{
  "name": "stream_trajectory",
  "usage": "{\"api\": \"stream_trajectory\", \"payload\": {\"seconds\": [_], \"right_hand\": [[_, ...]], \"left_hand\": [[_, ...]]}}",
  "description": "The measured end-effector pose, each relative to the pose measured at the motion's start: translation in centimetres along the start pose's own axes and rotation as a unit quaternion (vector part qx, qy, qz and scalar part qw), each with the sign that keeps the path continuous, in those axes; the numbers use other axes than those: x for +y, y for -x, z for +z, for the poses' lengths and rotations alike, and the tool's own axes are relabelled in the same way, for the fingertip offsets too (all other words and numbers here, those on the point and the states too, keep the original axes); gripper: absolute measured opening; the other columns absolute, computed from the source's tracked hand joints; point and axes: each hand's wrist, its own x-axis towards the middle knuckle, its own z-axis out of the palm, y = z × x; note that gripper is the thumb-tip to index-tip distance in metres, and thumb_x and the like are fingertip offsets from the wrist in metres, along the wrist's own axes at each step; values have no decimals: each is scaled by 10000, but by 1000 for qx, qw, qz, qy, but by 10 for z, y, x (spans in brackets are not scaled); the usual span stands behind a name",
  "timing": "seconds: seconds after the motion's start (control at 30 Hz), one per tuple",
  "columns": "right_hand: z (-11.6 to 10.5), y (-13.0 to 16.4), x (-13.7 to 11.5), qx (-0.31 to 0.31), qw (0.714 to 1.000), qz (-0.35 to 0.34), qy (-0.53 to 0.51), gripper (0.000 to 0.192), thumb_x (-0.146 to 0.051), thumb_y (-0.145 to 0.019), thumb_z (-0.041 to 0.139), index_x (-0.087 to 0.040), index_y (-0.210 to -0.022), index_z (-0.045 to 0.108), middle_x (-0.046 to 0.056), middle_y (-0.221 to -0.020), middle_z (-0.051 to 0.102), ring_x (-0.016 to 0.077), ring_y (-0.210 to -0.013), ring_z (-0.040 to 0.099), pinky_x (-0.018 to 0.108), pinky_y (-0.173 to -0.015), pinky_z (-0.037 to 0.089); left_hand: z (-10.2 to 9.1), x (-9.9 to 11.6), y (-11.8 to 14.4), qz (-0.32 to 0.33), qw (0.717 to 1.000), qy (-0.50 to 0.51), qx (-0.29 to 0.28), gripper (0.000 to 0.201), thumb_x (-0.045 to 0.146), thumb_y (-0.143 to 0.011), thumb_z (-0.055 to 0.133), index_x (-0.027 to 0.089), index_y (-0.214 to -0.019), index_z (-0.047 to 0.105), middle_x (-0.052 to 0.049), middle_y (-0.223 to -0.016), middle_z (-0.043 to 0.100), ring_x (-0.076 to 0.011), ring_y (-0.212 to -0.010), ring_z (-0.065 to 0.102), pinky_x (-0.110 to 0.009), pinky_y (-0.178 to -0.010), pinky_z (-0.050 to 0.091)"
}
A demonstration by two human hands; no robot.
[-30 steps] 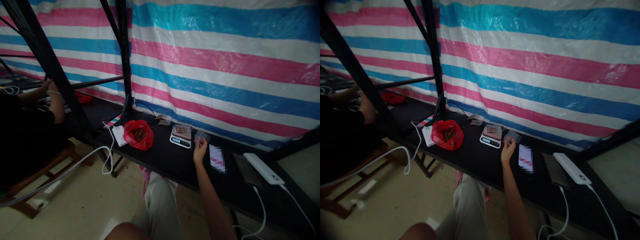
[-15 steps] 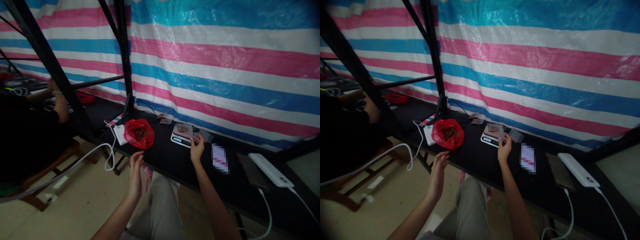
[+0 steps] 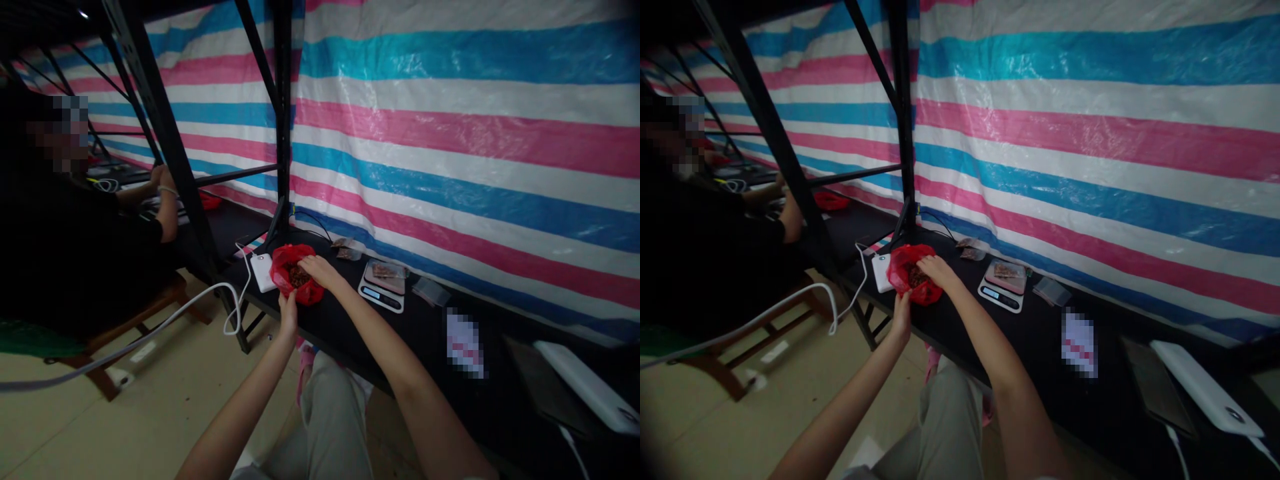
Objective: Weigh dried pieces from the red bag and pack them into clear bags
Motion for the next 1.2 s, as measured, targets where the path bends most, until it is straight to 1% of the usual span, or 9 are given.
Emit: {"api": "stream_trajectory", "payload": {"seconds": [0.1,0.23,0.43,0.7,0.83,1.0,1.07,1.13,1.2], "right_hand": [[4,-9,0,-32,999,-34,21,241,-64,-842,423,-117,-1013,584,125,-1013,608,203,-1004,508,335,-852,405],[5,-5,2,-37,997,-49,-44,233,-48,-827,435,-123,-942,622,107,-967,630,185,-982,532,307,-850,424],[5,5,4,-33,990,5,-139,409,46,-725,432,-141,-1034,624,87,-1047,644,176,-1011,565,305,-901,417],[16,7,1,-3,955,87,-284,512,64,-649,411,-177,-1034,647,45,-1035,674,164,-969,615,279,-886,443],[29,6,-1,27,916,119,-381,525,68,-610,391,-185,-977,668,31,-984,691,154,-920,634,284,-857,470],[45,6,-2,71,815,183,-546,457,44,-546,435,-175,-855,692,38,-871,707,173,-801,656,309,-765,516],[50,6,-2,92,789,196,-575,425,29,-537,455,-171,-831,688,37,-857,706,172,-793,656,319,-771,517],[54,8,-2,103,778,198,-587,398,12,-541,477,-166,-833,678,39,-864,703,165,-804,654,323,-794,510],[57,10,-3,114,766,201,-600,356,-20,-553,525,-162,-847,666,46,-888,699,164,-818,653,331,-815,504]], "left_hand": [[4,-10,-7,24,999,-4,29,306,231,-789,470,171,-1078,551,-64,-1159,585,-187,-1108,530,-339,-969,398],[14,-21,-8,62,997,32,33,319,295,-842,407,174,-1101,548,-66,-1198,566,-172,-1119,525,-319,-981,387],[30,-30,-11,74,991,67,88,373,345,-892,304,194,-1191,466,-63,-1233,536,-154,-1126,523,-293,-945,420],[37,-25,-17,111,987,86,74,425,380,-890,303,169,-1237,428,-93,-1268,510,-172,-1133,522,-284,-944,426],[34,-28,-23,111,980,128,105,432,371,-871,362,156,-1235,450,-115,-1234,540,-195,-1089,555,-303,-914,446],[32,-31,-27,116,971,165,129,424,380,-860,381,142,-1192,492,-125,-1189,567,-200,-1040,581,-308,-897,456],[29,-30,-25,109,978,121,132,414,381,-872,348,145,-1178,498,-120,-1177,570,-198,-1055,570,-316,-916,443],[24,-28,-18,100,985,46,135,417,380,-886,310,151,-1190,481,-118,-1194,551,-201,-1102,537,-334,-954,413],[18,-24,-6,109,983,-44,142,437,379,-889,309,159,-1249,420,-125,-1283,469,-211,-1199,450,-361,-1017,347]]}}
